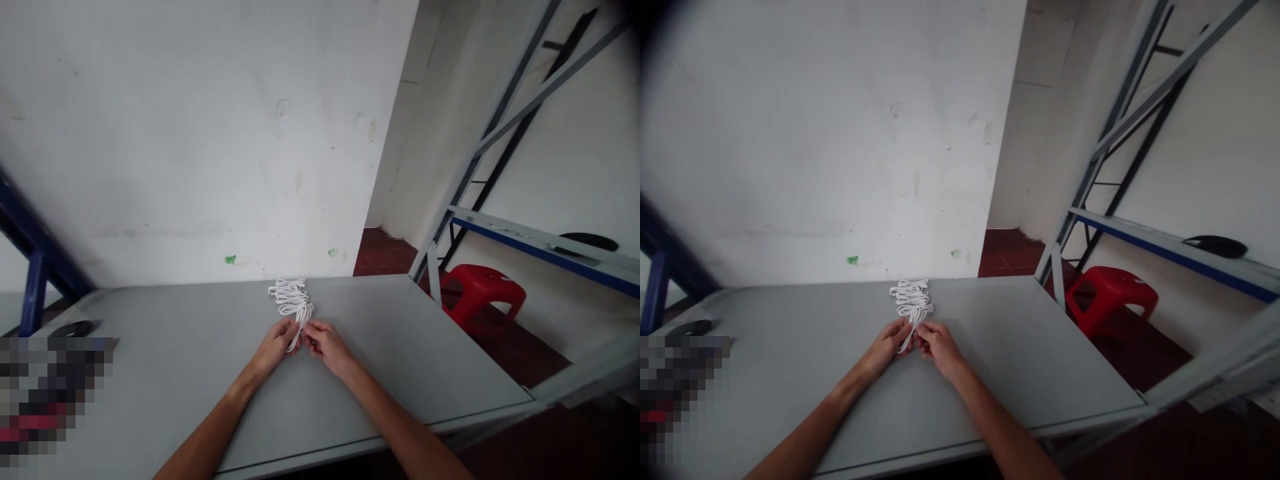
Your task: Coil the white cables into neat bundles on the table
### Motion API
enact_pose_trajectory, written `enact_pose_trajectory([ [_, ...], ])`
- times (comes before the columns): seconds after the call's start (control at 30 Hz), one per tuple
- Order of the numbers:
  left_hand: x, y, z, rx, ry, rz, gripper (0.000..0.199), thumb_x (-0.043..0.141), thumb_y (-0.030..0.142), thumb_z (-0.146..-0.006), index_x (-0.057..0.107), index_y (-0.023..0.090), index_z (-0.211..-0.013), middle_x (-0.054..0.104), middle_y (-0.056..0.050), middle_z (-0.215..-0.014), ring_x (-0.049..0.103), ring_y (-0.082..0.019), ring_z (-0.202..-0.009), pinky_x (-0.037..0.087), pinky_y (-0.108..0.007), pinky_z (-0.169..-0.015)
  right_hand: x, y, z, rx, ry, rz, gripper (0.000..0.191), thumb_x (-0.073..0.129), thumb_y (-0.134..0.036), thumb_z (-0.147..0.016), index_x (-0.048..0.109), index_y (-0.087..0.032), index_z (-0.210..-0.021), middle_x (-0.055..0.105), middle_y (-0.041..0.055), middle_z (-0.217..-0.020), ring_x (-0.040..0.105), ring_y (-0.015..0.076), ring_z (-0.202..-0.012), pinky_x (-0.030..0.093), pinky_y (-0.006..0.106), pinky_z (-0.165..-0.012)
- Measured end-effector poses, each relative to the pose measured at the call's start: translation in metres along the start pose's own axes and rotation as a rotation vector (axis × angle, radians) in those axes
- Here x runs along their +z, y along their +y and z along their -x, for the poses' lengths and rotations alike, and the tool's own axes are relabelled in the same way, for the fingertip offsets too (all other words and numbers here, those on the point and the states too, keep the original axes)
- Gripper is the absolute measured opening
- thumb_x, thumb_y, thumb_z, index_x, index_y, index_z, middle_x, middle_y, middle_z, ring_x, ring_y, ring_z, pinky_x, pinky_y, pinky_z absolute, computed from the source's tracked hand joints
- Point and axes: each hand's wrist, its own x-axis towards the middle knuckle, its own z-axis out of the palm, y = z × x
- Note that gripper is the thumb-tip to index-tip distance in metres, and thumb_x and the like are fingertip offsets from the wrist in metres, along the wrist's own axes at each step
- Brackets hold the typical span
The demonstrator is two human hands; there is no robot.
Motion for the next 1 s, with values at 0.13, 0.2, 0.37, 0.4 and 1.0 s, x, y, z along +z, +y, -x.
enact_pose_trajectory([
  [0.13, -0.001, -0.003, -0.001, -0.035, 0.0, -0.043, 0.041, 0.056, 0.055, -0.087, 0.055, 0.016, -0.073, 0.055, 0.001, -0.061, 0.043, -0.01, -0.051, 0.029, -0.022, -0.049, -0.003, -0.001, 0.0, 0.069, -0.016, -0.058, 0.03, 0.049, -0.043, -0.089, 0.057, -0.018, -0.074, 0.054, -0.0004, -0.06, 0.045, 0.0121, -0.05, 0.033, 0.024, -0.048],
  [0.2, -0.002, -0.005, -0.002, -0.05, 0.031, -0.02, 0.042, 0.056, 0.056, -0.086, 0.054, 0.016, -0.073, 0.054, 0.002, -0.06, 0.043, -0.009, -0.049, 0.029, -0.022, -0.048, -0.004, -0.001, 0.003, -0.141, 0.065, 0.155, 0.025, 0.054, -0.042, -0.088, 0.06, -0.019, -0.079, 0.058, 0.0008, -0.065, 0.05, 0.0138, -0.056, 0.038, 0.026, -0.055],
  [0.37, -0.001, -0.004, -0.002, -0.081, 0.04, -0.022, 0.042, 0.06, 0.056, -0.083, 0.052, 0.017, -0.071, 0.053, 0.003, -0.056, 0.039, -0.008, -0.045, 0.028, -0.022, -0.047, -0.005, -0.002, 0.008, -0.409, 0.109, 0.457, 0.02, 0.053, -0.03, -0.09, 0.06, -0.021, -0.074, 0.063, 0.0048, -0.074, 0.054, 0.0171, -0.069, 0.041, 0.029, -0.068],
  [0.4, -0.001, -0.003, -0.001, -0.076, 0.031, -0.032, 0.042, 0.059, 0.056, -0.083, 0.052, 0.016, -0.072, 0.053, 0.003, -0.056, 0.04, -0.008, -0.045, 0.028, -0.022, -0.047, -0.005, -0.002, 0.008, -0.362, 0.104, 0.4, 0.023, 0.052, -0.031, -0.09, 0.06, -0.021, -0.072, 0.061, 0.0041, -0.071, 0.053, 0.0165, -0.066, 0.041, 0.028, -0.066],
  [1.0, 0.0, -0.004, 0.0, -0.056, 0.03, 0.006, 0.044, 0.052, 0.059, -0.087, 0.053, 0.016, -0.076, 0.057, 0.002, -0.06, 0.045, -0.009, -0.047, 0.033, -0.021, -0.047, -0.002, 0.004, 0.005, -0.314, 0.162, 0.474, 0.026, 0.047, -0.032, -0.091, 0.059, -0.021, -0.07, 0.064, 0.0045, -0.065, 0.056, 0.0163, -0.06, 0.043, 0.028, -0.062],
])
